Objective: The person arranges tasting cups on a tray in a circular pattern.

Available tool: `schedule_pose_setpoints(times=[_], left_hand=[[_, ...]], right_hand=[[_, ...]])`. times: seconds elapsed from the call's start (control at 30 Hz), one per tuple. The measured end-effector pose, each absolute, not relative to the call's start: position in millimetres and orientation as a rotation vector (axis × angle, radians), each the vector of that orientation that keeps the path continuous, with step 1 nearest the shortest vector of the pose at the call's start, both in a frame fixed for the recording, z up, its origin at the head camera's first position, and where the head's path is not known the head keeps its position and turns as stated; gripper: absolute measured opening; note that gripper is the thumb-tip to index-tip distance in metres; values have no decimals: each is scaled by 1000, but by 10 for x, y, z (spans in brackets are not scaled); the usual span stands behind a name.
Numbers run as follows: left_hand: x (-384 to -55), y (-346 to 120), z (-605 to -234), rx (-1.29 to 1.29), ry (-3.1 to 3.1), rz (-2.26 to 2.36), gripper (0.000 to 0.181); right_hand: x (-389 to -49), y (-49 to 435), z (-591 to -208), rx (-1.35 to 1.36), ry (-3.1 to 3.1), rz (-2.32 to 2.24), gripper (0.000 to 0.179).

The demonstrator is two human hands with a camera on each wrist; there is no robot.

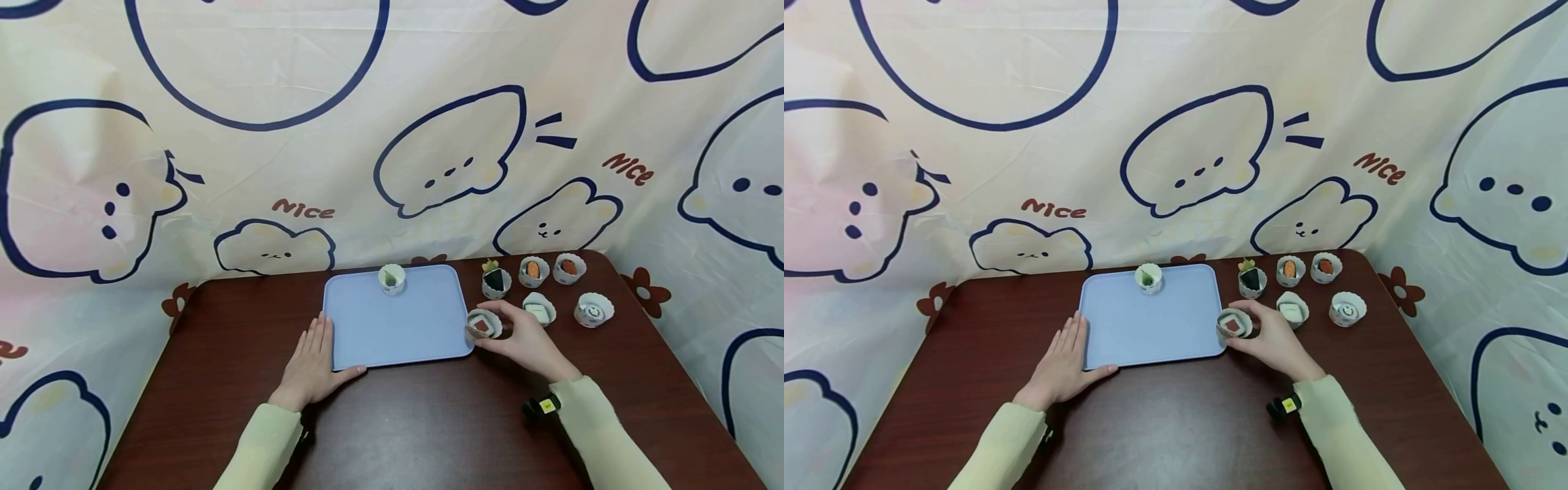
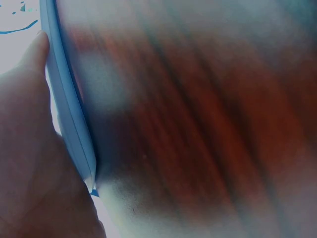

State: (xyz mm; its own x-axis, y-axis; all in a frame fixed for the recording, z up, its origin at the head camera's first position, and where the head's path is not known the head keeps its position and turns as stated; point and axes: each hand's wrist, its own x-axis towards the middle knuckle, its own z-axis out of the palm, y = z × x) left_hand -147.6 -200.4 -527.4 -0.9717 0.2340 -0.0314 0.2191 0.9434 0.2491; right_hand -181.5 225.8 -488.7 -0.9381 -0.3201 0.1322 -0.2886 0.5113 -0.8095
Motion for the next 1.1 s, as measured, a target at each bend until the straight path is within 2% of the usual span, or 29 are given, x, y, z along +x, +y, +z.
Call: schedule_pose_setpoints(times=[1.1], left_hand=[[-1480,-2002,-5280,359,3050,380,125]], right_hand=[[-2155,1791,-4899,-666,2689,-1529,63]])
